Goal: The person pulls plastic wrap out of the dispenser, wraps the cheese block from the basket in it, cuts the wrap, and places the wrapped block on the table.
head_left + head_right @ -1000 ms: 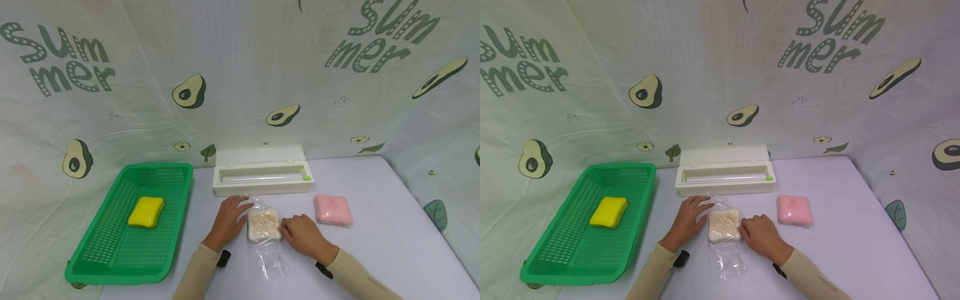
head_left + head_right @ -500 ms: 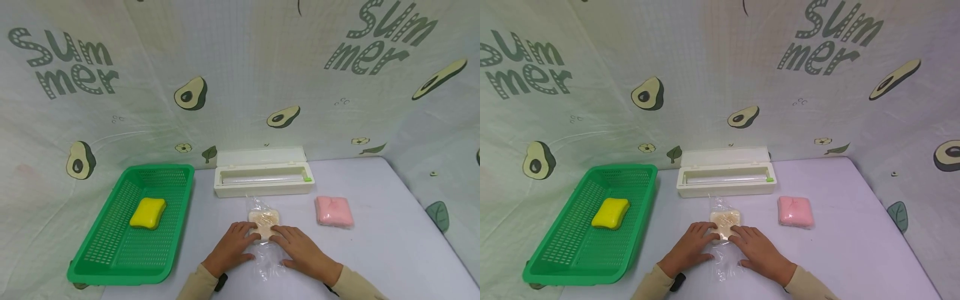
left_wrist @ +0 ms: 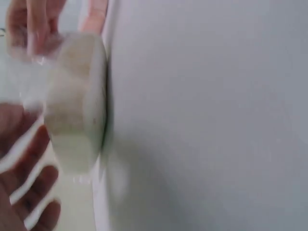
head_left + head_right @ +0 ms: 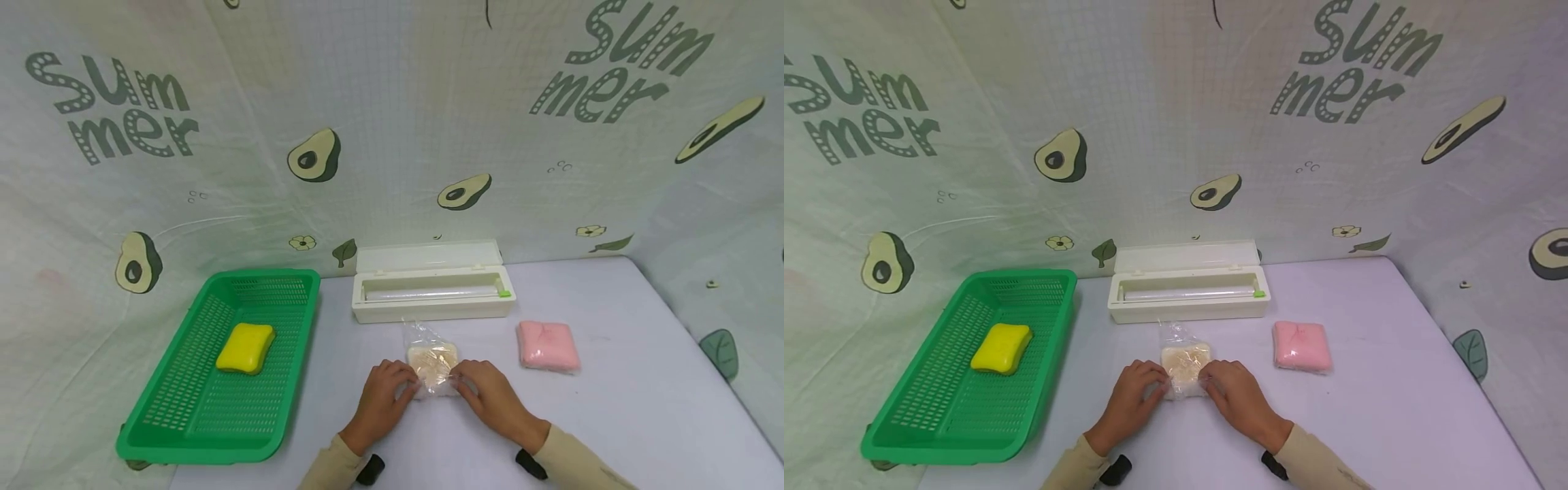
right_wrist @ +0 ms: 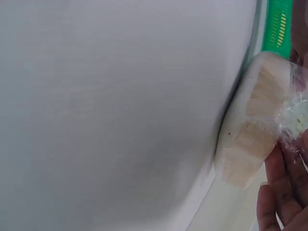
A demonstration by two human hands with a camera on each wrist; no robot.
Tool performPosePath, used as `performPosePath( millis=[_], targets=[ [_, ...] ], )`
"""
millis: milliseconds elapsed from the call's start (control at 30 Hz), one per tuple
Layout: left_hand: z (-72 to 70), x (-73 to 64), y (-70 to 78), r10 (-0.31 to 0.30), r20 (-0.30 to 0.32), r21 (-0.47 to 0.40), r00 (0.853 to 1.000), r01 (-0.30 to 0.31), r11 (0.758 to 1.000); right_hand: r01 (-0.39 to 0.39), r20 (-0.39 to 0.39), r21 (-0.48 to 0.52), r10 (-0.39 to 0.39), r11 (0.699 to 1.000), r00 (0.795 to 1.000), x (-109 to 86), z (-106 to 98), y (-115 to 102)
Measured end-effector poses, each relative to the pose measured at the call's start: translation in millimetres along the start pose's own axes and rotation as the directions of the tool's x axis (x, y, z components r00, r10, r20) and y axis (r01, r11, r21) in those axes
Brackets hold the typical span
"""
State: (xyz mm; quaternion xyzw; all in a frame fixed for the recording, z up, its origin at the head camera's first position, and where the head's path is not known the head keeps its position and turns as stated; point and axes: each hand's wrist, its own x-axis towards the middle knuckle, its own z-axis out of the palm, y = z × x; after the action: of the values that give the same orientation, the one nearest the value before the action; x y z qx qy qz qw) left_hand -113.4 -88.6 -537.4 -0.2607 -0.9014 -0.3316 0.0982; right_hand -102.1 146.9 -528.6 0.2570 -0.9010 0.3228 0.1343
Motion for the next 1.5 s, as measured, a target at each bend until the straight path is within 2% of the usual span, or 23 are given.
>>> performPosePath(
  millis=[100, 200, 300, 400, 533, 600, 667, 767, 833, 900, 1000, 1100, 1167, 1233, 1300, 1367, 1433, 1500],
  targets=[
    [3.4, 3.5, 6.7, -0.118, -0.061, -0.026, 0.991, 0.116, 0.993, -0.084, -0.022, 0.038, 0.085, 0.996, 0.996, 6.0, 1.1, -2.3],
    [8.1, 6.8, 11.7, -0.232, -0.108, -0.046, 0.967, 0.229, 0.972, -0.14, -0.05, 0.106, 0.146, 0.984, 0.988, 11.7, 3.7, -3.1],
    [12.0, 9.5, 14.8, -0.314, -0.143, -0.075, 0.938, 0.306, 0.949, -0.201, -0.067, 0.173, 0.215, 0.964, 0.974, 16.2, 6.8, -2.8],
    [14.6, 10.9, 16.5, -0.36, -0.159, -0.093, 0.919, 0.349, 0.933, -0.264, -0.063, 0.206, 0.282, 0.942, 0.957, 19.9, 8.5, -2.9],
    [15.7, 12.8, 18.3, -0.402, -0.153, -0.097, 0.903, 0.391, 0.915, -0.319, -0.034, 0.214, 0.334, 0.923, 0.942, 23.9, 8.5, -3.2],
    [16.1, 13.6, 18.7, -0.414, -0.154, -0.094, 0.897, 0.404, 0.91, -0.324, -0.043, 0.194, 0.338, 0.926, 0.94, 24.6, 9.6, -3.5],
    [16.8, 14.6, 18.7, -0.413, -0.163, -0.087, 0.896, 0.404, 0.911, -0.306, -0.079, 0.106, 0.315, 0.946, 0.946, 24.2, 10.9, -4.4],
    [18.6, 15.8, 18.6, -0.391, -0.19, -0.059, 0.901, 0.387, 0.92, -0.212, -0.159, -0.104, 0.194, 0.972, 0.968, 24.0, 12.0, -6.3],
    [19.2, 16.6, 19.1, -0.369, -0.208, -0.04, 0.906, 0.369, 0.929, -0.115, -0.186, -0.242, 0.07, 0.963, 0.98, 24.7, 11.8, -7.2],
    [19.4, 17.1, 19.3, -0.335, -0.226, -0.018, 0.914, 0.34, 0.94, -0.006, -0.177, -0.326, -0.054, 0.945, 0.983, 26.4, 11.3, -7.7],
    [17.9, 17.0, 19.1, -0.278, -0.258, 0.004, 0.926, 0.288, 0.958, 0.122, -0.131, -0.361, -0.18, 0.925, 0.975, 27.5, 11.1, -7.8],
    [15.8, 15.7, 17.0, -0.209, -0.267, 0.032, 0.941, 0.226, 0.974, 0.182, -0.078, -0.356, -0.223, 0.917, 0.972, 25.8, 11.4, -6.5],
    [13.5, 13.9, 15.1, -0.168, -0.238, 0.077, 0.957, 0.191, 0.978, 0.197, -0.046, -0.346, -0.226, 0.917, 0.973, 23.2, 11.1, -5.2],
    [10.3, 11.8, 13.7, -0.114, -0.174, 0.151, 0.978, 0.141, 0.979, 0.204, -0.015, -0.333, -0.222, 0.921, 0.975, 20.1, 10.4, -3.7],
    [5.9, 9.5, 12.7, -0.059, -0.089, 0.258, 0.994, 0.08, 0.963, 0.21, 0.018, -0.321, -0.216, 0.924, 0.976, 16.6, 9.2, -2.2],
    [1.5, 7.4, 12.0, -0.007, 0.004, 0.372, 1.0, 0.005, 0.928, 0.213, 0.052, -0.317, -0.208, 0.924, 0.977, 13.6, 7.7, -0.8],
    [-2.7, 6.5, 13.0, 0.033, 0.083, 0.466, 0.996, -0.068, 0.882, 0.223, 0.089, -0.333, -0.205, 0.916, 0.975, 11.6, 6.2, 0.3],
    [-5.3, 6.0, 13.8, 0.065, 0.134, 0.531, 0.989, -0.127, 0.838, 0.23, 0.12, -0.358, -0.2, 0.905, 0.972, 10.9, 5.5, 0.8]
  ],
)
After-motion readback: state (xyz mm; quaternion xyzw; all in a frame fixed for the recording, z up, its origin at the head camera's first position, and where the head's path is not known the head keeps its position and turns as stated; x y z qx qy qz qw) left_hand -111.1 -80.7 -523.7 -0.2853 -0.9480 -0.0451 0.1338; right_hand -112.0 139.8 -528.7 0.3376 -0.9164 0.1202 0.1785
